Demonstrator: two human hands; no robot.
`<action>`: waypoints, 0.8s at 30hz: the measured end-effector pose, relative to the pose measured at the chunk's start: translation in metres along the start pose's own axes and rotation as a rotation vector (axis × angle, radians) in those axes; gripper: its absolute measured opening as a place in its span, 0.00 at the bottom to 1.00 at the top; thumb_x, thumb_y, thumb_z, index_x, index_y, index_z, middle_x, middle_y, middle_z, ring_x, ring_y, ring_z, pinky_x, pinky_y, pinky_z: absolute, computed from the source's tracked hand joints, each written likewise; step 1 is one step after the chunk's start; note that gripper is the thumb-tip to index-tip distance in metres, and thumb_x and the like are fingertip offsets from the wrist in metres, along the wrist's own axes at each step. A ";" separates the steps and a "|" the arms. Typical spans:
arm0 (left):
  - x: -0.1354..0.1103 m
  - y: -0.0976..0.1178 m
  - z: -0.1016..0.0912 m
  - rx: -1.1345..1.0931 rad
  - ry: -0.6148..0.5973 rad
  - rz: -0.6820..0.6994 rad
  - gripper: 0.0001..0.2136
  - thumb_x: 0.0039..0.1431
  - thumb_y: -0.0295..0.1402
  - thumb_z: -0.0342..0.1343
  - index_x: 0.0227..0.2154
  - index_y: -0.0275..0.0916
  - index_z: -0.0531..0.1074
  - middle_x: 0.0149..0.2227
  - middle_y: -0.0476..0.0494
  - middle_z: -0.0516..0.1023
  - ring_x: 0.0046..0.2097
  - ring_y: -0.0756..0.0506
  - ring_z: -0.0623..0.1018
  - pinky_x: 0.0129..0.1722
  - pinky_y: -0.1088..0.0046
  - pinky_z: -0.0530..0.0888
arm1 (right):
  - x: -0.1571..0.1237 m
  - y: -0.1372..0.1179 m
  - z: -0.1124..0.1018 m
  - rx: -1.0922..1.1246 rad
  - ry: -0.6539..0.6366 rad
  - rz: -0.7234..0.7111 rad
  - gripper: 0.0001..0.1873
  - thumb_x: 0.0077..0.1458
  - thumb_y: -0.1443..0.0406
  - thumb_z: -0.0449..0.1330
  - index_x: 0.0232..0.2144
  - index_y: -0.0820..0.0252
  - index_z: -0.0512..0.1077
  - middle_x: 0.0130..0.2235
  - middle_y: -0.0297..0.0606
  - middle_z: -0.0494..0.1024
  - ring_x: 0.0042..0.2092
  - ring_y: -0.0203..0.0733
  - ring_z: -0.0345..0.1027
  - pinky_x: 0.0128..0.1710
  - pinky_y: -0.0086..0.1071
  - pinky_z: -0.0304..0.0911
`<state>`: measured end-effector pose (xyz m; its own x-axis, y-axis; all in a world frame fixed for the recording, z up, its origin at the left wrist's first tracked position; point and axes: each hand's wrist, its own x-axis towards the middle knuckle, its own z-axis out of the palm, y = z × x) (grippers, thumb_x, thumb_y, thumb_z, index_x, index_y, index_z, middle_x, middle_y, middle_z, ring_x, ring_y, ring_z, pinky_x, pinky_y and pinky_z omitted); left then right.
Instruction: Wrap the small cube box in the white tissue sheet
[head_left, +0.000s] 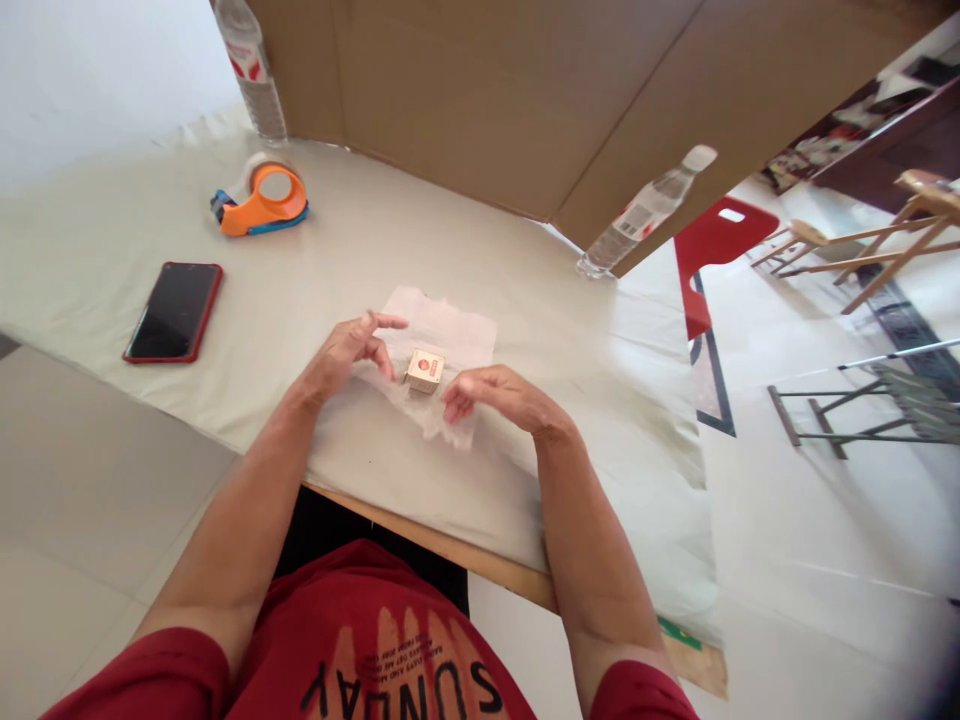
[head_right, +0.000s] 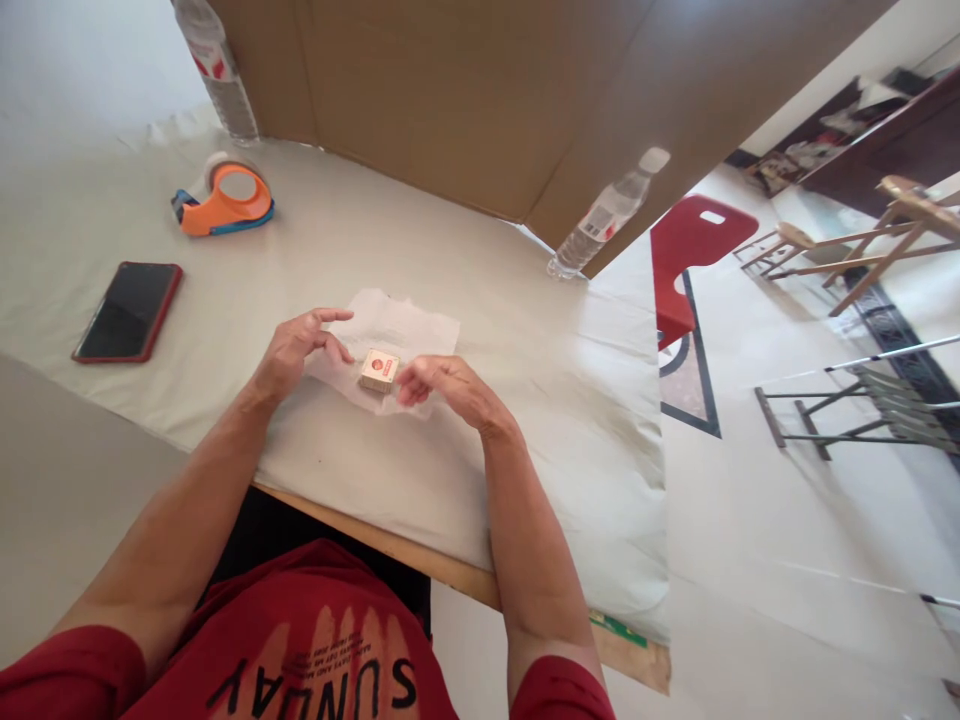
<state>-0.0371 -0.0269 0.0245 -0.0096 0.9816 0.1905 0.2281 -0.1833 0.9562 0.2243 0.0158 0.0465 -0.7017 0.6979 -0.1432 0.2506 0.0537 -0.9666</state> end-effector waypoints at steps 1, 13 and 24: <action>-0.001 0.003 -0.005 -0.102 -0.156 -0.066 0.30 0.67 0.53 0.38 0.53 0.35 0.73 0.23 0.45 0.77 0.32 0.41 0.81 0.42 0.60 0.77 | -0.002 -0.004 0.000 -0.014 -0.154 0.052 0.28 0.60 0.43 0.56 0.38 0.61 0.79 0.34 0.40 0.83 0.36 0.41 0.77 0.41 0.35 0.71; -0.001 -0.002 0.008 0.377 -0.253 0.118 0.33 0.50 0.36 0.57 0.62 0.39 0.64 0.55 0.38 0.75 0.55 0.39 0.75 0.56 0.59 0.72 | 0.007 0.000 0.019 -0.399 0.349 -0.091 0.17 0.53 0.54 0.64 0.39 0.60 0.74 0.38 0.39 0.79 0.36 0.40 0.70 0.37 0.34 0.65; -0.004 -0.018 0.033 0.819 -0.353 0.093 0.50 0.49 0.52 0.64 0.69 0.32 0.49 0.70 0.24 0.56 0.72 0.28 0.54 0.69 0.49 0.51 | -0.010 0.012 -0.038 -0.540 0.434 -0.017 0.23 0.49 0.56 0.65 0.47 0.60 0.75 0.44 0.41 0.81 0.42 0.45 0.73 0.45 0.39 0.67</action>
<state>-0.0095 -0.0252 -0.0008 0.3132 0.9484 0.0505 0.8372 -0.3008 0.4567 0.2594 0.0365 0.0446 -0.4063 0.9105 0.0774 0.6179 0.3362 -0.7107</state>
